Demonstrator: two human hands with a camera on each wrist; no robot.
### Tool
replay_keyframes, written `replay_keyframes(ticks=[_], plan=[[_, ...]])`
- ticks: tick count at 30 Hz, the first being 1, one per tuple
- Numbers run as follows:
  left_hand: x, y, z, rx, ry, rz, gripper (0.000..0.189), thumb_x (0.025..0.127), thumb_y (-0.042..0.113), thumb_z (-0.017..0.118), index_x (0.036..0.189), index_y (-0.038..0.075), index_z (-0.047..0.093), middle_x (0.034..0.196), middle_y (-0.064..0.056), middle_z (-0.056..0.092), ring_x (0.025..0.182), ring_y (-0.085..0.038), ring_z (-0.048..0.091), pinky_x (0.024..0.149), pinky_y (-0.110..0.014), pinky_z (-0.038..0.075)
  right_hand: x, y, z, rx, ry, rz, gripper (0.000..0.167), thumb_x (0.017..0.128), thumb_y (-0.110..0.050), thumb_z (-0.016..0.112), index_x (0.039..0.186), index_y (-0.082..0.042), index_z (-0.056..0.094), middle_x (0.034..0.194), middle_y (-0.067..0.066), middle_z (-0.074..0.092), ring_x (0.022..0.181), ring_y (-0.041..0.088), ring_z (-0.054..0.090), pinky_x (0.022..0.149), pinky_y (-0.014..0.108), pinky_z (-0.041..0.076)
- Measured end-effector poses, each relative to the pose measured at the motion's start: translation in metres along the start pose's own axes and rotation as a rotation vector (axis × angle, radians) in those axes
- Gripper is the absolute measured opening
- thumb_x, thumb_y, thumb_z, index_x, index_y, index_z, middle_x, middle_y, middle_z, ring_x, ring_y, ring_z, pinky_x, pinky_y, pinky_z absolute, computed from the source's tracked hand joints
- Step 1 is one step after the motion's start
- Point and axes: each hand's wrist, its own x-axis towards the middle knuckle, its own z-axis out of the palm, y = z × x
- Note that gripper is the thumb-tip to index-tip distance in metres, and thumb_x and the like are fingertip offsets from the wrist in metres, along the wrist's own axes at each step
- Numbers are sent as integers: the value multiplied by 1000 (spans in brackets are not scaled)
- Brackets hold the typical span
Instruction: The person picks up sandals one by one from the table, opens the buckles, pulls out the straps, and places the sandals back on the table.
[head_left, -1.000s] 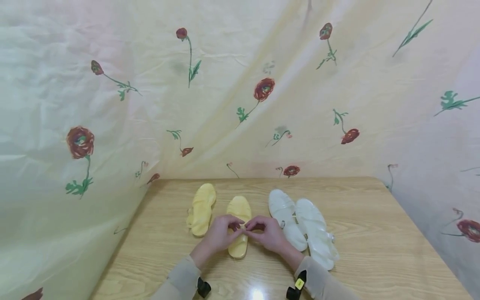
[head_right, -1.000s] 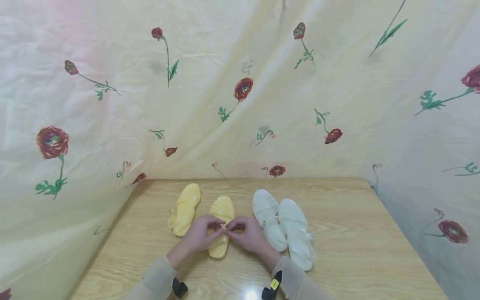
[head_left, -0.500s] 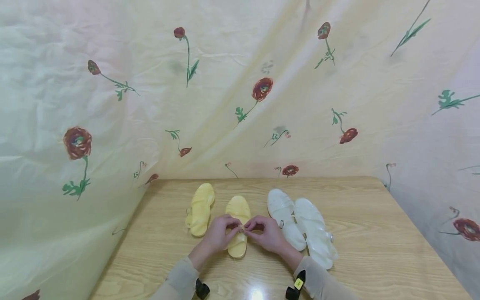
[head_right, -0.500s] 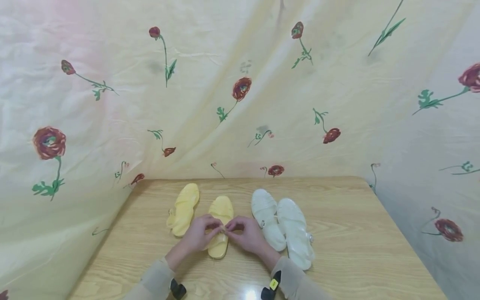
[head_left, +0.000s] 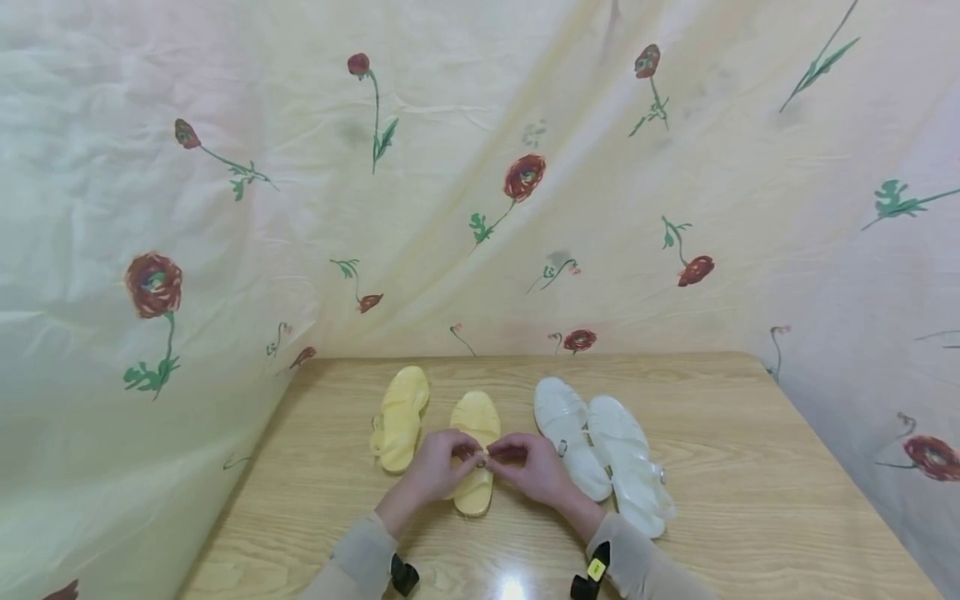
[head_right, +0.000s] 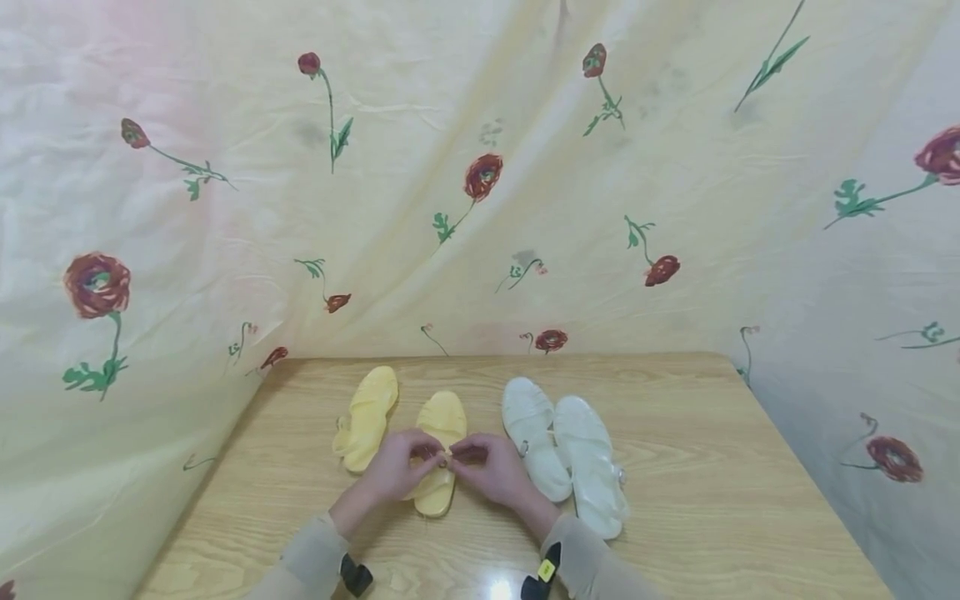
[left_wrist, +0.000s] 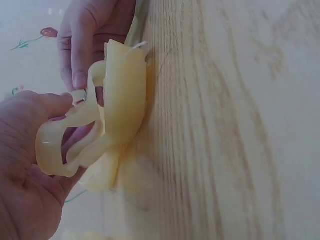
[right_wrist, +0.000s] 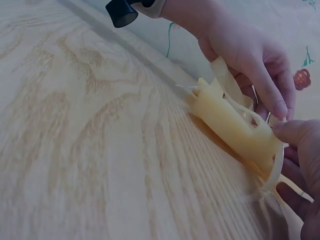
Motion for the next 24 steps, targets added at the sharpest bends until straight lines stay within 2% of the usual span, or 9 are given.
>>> replay_keyframes(ticks=[4,8,13,20,24], plan=[[1,4,-1,10,-25,-2,7,98,14,77,100,8,77,95,-5,79,81,-9,72,74,-20,60,-1,-1,0,-133,19,-3,12,91,-24,87,102,-22,83,102,-4,81,98,17,75,89,30,60],[3,9,-4,35,-35,-6,10,96,15,79,103,7,80,96,-5,80,82,-9,72,74,-19,59,-2,-2,0,-186,12,-1,11,92,-27,85,102,-23,83,104,-6,81,101,17,75,93,35,60],[2,9,-3,73,-28,19,9,98,15,77,102,10,83,91,-2,79,80,-5,70,73,-18,57,-2,-3,0,-187,-25,10,9,95,-29,82,102,-24,83,105,-8,82,102,15,75,94,33,60],[-2,-2,0,-16,17,42,10,100,12,75,103,7,83,94,-3,80,83,-6,72,79,-22,61,0,0,1,-173,-24,-21,6,95,-25,82,101,-25,81,98,-12,80,94,7,71,84,25,56],[-3,0,-1,-49,23,19,9,98,11,77,102,5,82,95,-6,80,83,-10,74,77,-23,62,0,0,2,-168,-32,5,6,95,-27,82,101,-27,81,98,-14,79,94,6,70,86,24,55]])
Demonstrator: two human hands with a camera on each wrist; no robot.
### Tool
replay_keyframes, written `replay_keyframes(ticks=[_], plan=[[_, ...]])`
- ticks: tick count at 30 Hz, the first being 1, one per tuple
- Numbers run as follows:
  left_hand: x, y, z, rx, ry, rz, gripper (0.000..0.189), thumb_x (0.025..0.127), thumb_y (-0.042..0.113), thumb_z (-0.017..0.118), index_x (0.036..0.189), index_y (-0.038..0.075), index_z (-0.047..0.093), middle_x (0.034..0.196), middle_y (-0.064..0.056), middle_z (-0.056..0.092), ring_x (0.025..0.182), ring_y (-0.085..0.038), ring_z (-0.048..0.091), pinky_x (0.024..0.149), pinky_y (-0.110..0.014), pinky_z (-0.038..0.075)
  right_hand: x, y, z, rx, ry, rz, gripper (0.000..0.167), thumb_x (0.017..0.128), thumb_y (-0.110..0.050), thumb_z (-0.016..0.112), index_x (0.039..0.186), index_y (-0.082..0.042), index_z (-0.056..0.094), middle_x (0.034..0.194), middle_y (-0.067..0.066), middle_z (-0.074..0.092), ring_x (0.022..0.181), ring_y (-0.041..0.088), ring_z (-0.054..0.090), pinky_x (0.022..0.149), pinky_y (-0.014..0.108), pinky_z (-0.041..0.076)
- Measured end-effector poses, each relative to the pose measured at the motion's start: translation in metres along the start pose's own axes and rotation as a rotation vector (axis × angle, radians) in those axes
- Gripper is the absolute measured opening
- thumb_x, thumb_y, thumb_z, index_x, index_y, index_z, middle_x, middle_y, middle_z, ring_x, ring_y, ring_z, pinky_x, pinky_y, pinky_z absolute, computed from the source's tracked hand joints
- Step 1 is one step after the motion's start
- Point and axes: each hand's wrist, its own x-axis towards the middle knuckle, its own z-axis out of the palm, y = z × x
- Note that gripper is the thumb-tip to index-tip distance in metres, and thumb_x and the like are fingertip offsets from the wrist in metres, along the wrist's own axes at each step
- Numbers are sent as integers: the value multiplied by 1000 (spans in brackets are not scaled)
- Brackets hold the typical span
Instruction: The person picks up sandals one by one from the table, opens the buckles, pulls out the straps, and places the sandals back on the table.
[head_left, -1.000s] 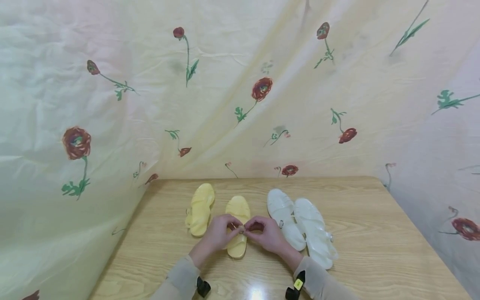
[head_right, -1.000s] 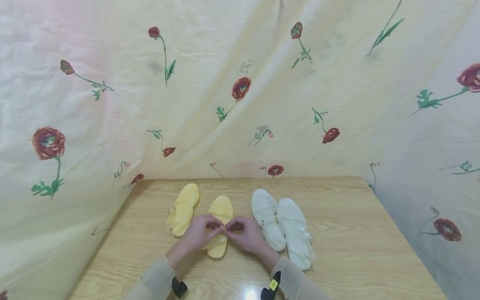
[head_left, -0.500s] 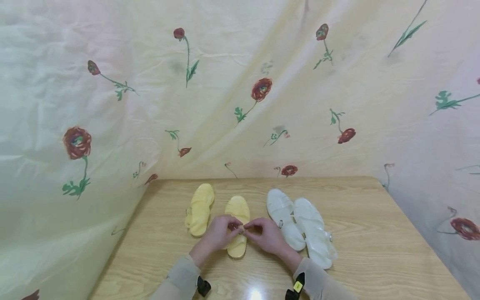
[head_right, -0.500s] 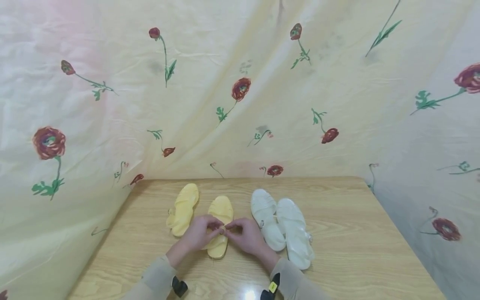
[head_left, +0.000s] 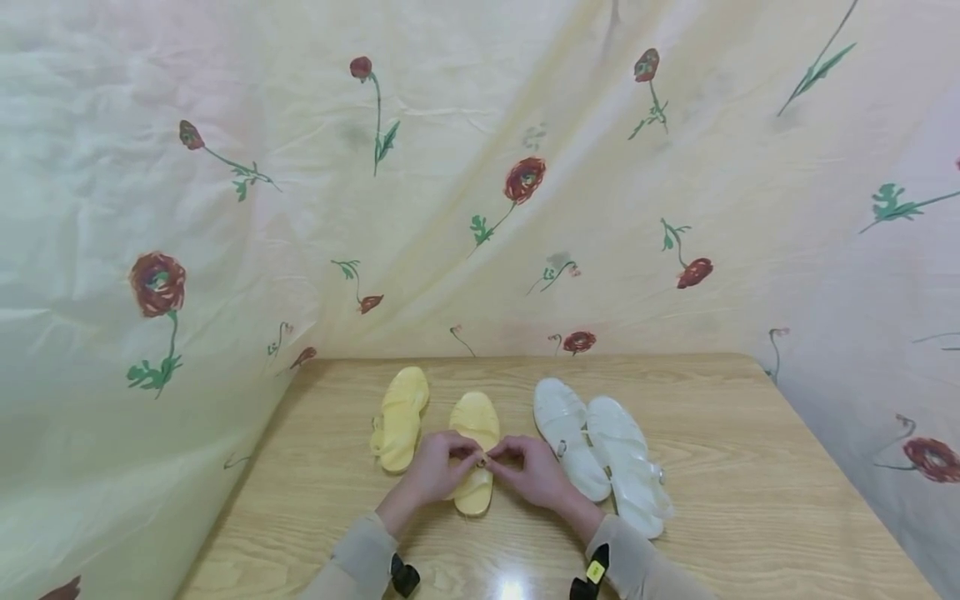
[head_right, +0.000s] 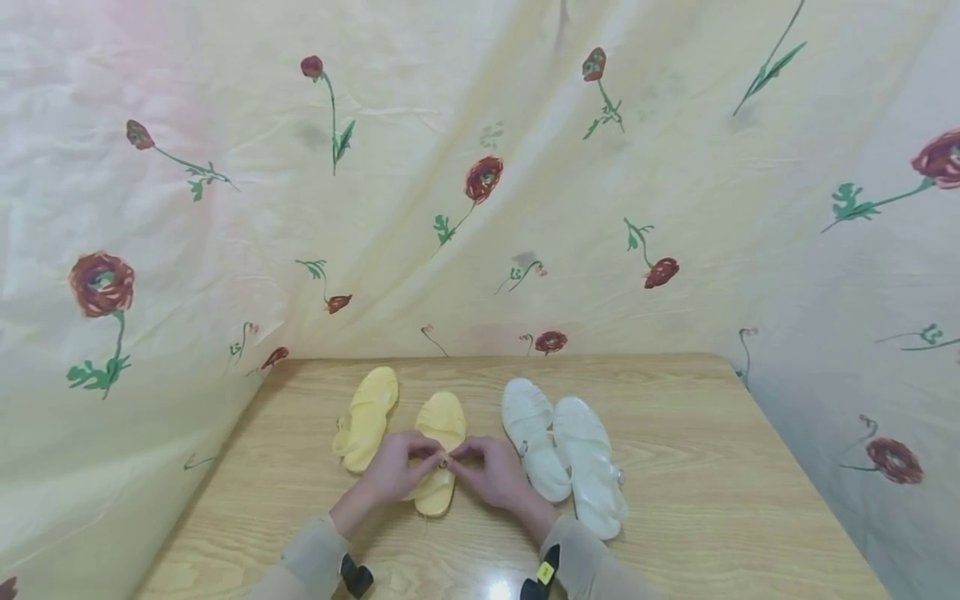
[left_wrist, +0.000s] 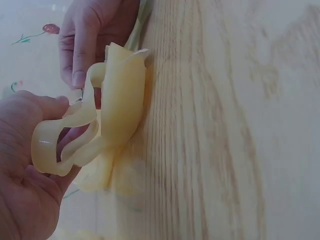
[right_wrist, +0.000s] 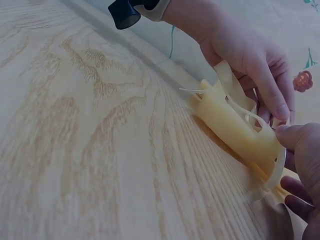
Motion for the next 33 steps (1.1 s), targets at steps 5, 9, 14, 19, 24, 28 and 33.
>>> replay_keyframes(ticks=[5,9,14,19,24,28,33], plan=[[3,7,-3,23,-21,-28,15,94,15,82,105,4,82,98,-9,82,80,-12,75,72,-21,61,0,1,0,18,-7,20,6,95,-28,83,100,-27,81,98,-14,79,95,6,71,87,26,57],[5,9,-3,77,-40,-33,13,95,15,81,104,7,83,95,-7,82,79,-8,72,71,-18,57,-1,1,1,37,-18,18,7,94,-25,83,101,-25,81,98,-13,80,95,6,73,89,26,58],[7,7,-2,99,-52,-16,8,96,15,80,101,10,84,92,-4,80,79,-5,70,71,-17,56,0,1,-1,36,-28,4,6,95,-24,81,102,-25,80,97,-13,80,94,5,73,88,25,59],[5,2,0,91,-29,17,10,98,16,78,101,9,84,91,-3,78,81,-7,70,74,-19,59,1,1,-2,41,-30,-36,6,96,-20,81,101,-22,79,98,-9,81,93,6,74,88,26,60],[-1,-2,1,12,41,-22,9,97,11,78,101,4,83,94,-7,79,85,-14,74,79,-23,62,2,1,0,34,-39,-69,7,97,-23,80,99,-17,77,98,-5,81,93,8,76,87,27,62],[1,0,-1,-39,37,-59,8,96,8,77,100,2,81,96,-10,80,84,-15,75,79,-22,62,3,1,0,21,-28,-61,4,98,-25,79,98,-21,77,96,-6,80,92,10,76,87,30,62],[7,6,-4,-24,-25,-53,15,94,12,79,105,1,81,101,-12,82,81,-14,76,75,-20,61,3,0,0,37,-25,-36,4,97,-25,80,100,-23,78,96,-8,80,91,8,75,87,30,62]])
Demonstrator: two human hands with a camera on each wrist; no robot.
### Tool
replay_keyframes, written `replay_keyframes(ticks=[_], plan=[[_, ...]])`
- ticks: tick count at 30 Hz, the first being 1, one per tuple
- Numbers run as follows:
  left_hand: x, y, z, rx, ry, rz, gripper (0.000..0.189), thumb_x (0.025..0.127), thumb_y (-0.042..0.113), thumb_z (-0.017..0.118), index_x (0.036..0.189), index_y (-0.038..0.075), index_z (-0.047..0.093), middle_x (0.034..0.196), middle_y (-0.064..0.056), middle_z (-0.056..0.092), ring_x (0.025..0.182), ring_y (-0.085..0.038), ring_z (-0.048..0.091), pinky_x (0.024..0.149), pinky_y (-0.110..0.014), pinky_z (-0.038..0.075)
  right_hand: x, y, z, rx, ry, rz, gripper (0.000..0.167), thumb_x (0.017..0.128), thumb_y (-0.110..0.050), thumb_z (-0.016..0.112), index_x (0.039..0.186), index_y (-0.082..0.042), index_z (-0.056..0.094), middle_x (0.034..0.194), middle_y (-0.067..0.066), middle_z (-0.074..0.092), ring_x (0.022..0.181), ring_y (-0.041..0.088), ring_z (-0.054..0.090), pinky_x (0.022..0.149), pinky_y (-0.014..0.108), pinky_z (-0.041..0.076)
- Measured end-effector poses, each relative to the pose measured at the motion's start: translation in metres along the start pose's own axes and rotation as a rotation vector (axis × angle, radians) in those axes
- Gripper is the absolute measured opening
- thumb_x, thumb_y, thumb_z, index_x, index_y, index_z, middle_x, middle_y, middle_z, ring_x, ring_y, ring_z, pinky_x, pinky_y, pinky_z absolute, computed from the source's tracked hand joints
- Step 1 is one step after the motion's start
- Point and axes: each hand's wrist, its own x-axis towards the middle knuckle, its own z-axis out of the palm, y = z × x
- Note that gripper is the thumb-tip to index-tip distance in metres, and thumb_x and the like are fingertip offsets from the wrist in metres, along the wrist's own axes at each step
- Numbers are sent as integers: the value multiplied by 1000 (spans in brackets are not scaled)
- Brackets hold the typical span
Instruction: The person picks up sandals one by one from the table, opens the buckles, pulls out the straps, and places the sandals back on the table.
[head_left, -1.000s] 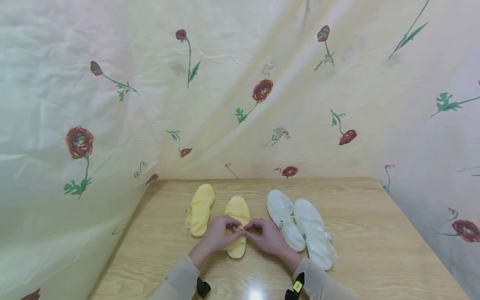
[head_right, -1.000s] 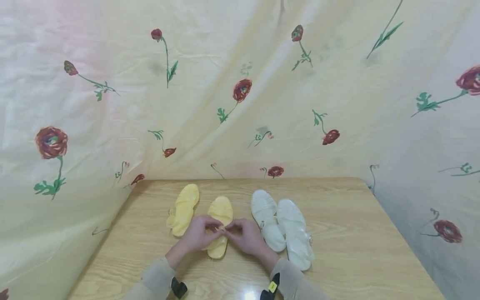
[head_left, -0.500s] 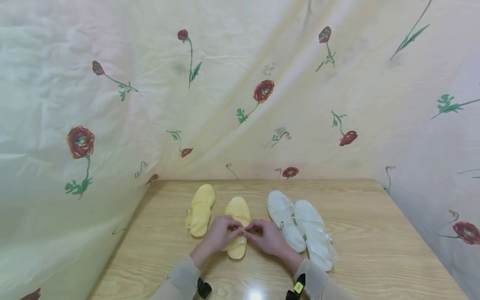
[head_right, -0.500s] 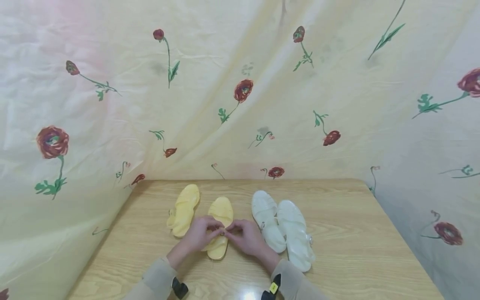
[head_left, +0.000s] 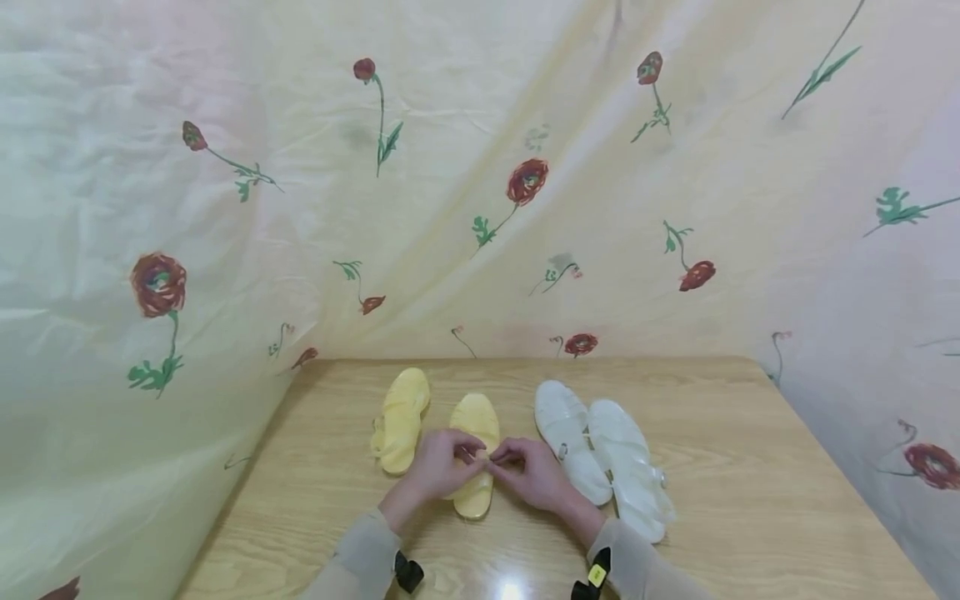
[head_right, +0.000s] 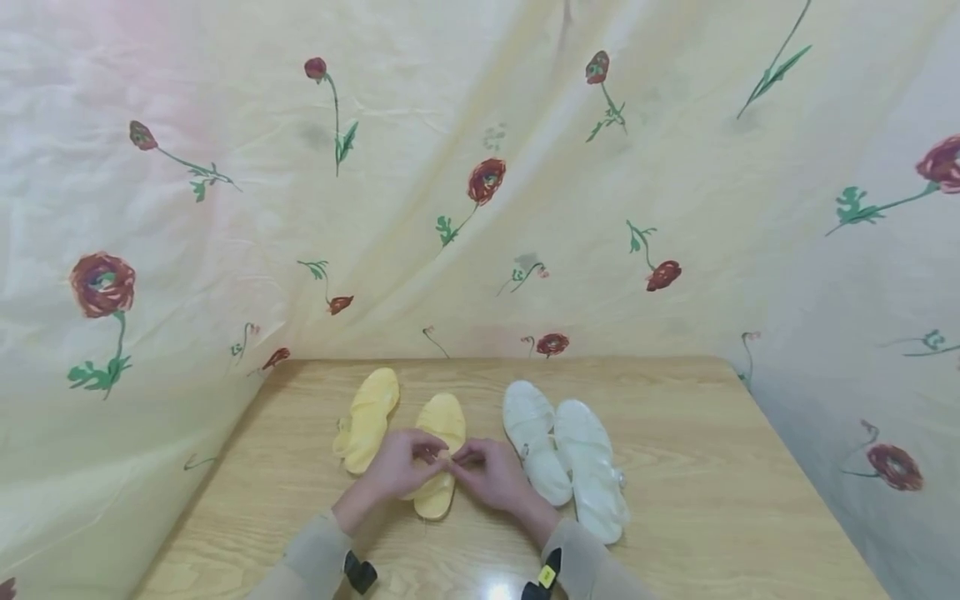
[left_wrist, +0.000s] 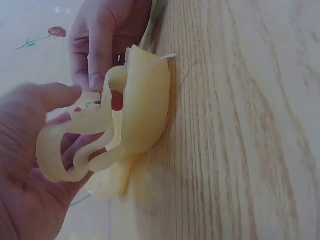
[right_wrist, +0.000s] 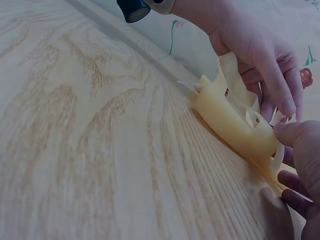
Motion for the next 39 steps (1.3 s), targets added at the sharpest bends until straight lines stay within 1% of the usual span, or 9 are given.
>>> replay_keyframes(ticks=[3,8,14,19,21,24,29,35,39], plan=[[1,2,-1,25,-16,1,15,95,12,79,105,2,81,101,-11,82,81,-14,75,75,-18,59,-2,0,0,7,-11,8,5,97,-24,80,102,-23,79,98,-9,81,92,6,74,88,28,61],[0,1,1,48,-17,16,10,97,12,77,102,5,82,98,-9,81,83,-14,75,76,-19,60,-3,-1,-1,17,-11,13,6,96,-19,80,102,-21,80,96,-6,81,90,5,74,85,28,61],[-4,-7,4,29,33,55,9,98,9,75,100,4,82,95,-7,80,83,-13,75,79,-23,62,-2,0,-1,15,-8,10,6,95,-19,81,101,-20,79,94,-6,81,88,3,74,84,27,61],[-6,-9,5,-1,59,33,10,98,10,76,102,4,82,97,-7,80,85,-15,75,80,-24,62,-1,1,0,35,-14,28,7,96,-23,81,101,-19,78,94,-8,81,89,4,74,85,25,61],[-5,-8,5,-15,48,15,11,96,11,77,103,4,81,99,-8,81,85,-15,75,79,-24,62,-1,1,0,37,-13,36,10,96,-28,81,101,-19,79,95,-10,81,89,3,74,86,24,61],[-3,-3,4,-21,18,-5,14,93,13,80,104,3,81,101,-10,81,83,-15,76,76,-22,61,-1,1,0,33,2,21,9,96,-27,81,100,-20,79,94,-9,81,88,4,75,85,26,61],[2,5,2,25,-14,-29,17,93,16,81,106,4,81,102,-10,81,82,-14,75,74,-20,59,-2,1,2,29,8,3,5,97,-23,80,101,-20,80,94,-6,82,88,7,75,85,29,63],[4,4,1,73,-25,-13,7,95,16,80,98,10,83,95,-4,80,80,-7,70,73,-20,57,-1,1,1,29,-13,19,5,97,-20,80,102,-21,80,96,-7,82,90,7,75,86,29,62],[4,0,2,58,-20,7,6,95,15,80,98,10,83,95,-4,80,81,-8,71,76,-19,58,-1,1,0,32,-15,30,6,96,-19,80,101,-23,80,95,-8,81,89,4,74,85,27,61]])
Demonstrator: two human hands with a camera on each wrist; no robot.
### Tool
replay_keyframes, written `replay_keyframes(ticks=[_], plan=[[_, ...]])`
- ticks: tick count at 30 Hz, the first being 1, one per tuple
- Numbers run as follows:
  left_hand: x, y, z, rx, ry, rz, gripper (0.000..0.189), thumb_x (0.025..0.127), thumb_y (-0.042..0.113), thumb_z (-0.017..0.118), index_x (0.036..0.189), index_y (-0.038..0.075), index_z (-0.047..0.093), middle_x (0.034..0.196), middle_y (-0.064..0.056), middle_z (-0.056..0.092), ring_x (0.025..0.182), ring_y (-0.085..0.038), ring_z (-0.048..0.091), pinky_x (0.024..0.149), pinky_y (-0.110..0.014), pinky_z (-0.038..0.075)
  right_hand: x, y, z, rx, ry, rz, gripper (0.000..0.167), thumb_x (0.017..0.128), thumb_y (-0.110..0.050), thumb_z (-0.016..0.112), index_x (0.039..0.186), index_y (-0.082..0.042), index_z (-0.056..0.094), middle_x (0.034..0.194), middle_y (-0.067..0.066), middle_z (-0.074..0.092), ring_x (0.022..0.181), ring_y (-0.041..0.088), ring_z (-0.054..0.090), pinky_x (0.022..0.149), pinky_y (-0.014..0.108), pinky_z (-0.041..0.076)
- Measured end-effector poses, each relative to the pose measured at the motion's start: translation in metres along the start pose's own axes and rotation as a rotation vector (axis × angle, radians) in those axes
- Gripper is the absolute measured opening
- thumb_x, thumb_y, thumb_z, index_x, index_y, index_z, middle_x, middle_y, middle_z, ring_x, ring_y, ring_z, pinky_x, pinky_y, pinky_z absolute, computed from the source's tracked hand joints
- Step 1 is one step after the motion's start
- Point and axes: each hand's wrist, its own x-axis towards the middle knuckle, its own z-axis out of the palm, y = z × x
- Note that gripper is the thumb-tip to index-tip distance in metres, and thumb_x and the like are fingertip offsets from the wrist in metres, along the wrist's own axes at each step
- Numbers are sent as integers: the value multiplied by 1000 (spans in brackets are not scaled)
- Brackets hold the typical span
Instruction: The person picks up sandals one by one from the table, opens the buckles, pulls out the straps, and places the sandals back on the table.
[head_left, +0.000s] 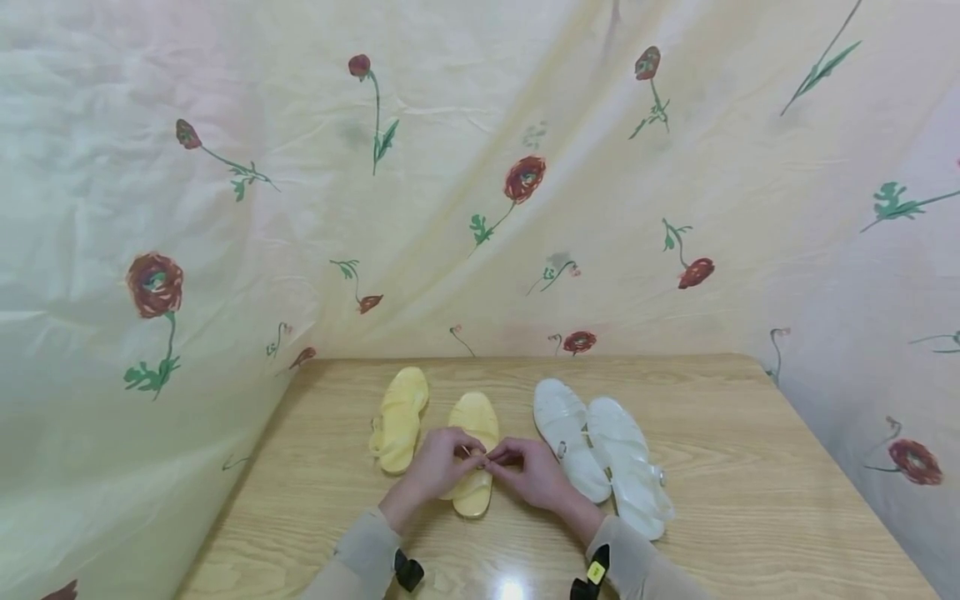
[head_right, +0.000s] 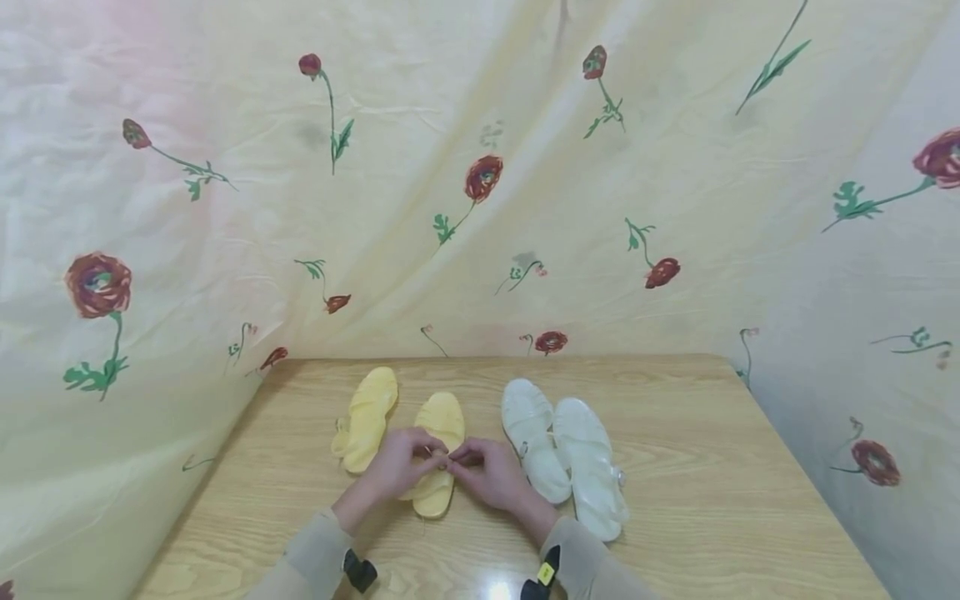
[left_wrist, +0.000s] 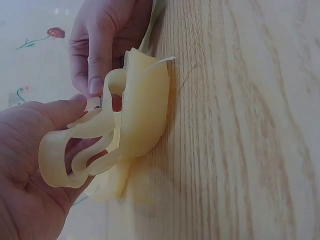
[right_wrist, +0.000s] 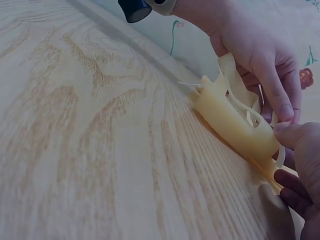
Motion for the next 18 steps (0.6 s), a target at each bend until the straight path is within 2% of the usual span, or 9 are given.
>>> replay_keyframes(ticks=[8,12,18], plan=[[-5,-7,3,-58,63,30,9,96,11,78,101,4,82,96,-6,80,85,-15,75,80,-22,62,0,3,0,7,-3,-1,6,95,-20,81,100,-21,77,96,-6,81,89,4,74,86,26,61],[-4,-4,1,-59,42,32,10,95,11,79,102,3,82,99,-10,82,83,-16,77,77,-20,61,0,4,1,3,6,8,7,95,-22,81,100,-24,78,95,-8,81,89,4,74,86,26,61],[-2,0,-1,-87,21,-14,11,95,12,79,103,3,82,103,-11,82,81,-14,77,74,-18,59,0,2,-1,16,-7,17,6,97,-24,80,103,-27,79,96,-12,81,90,4,74,86,25,60]])
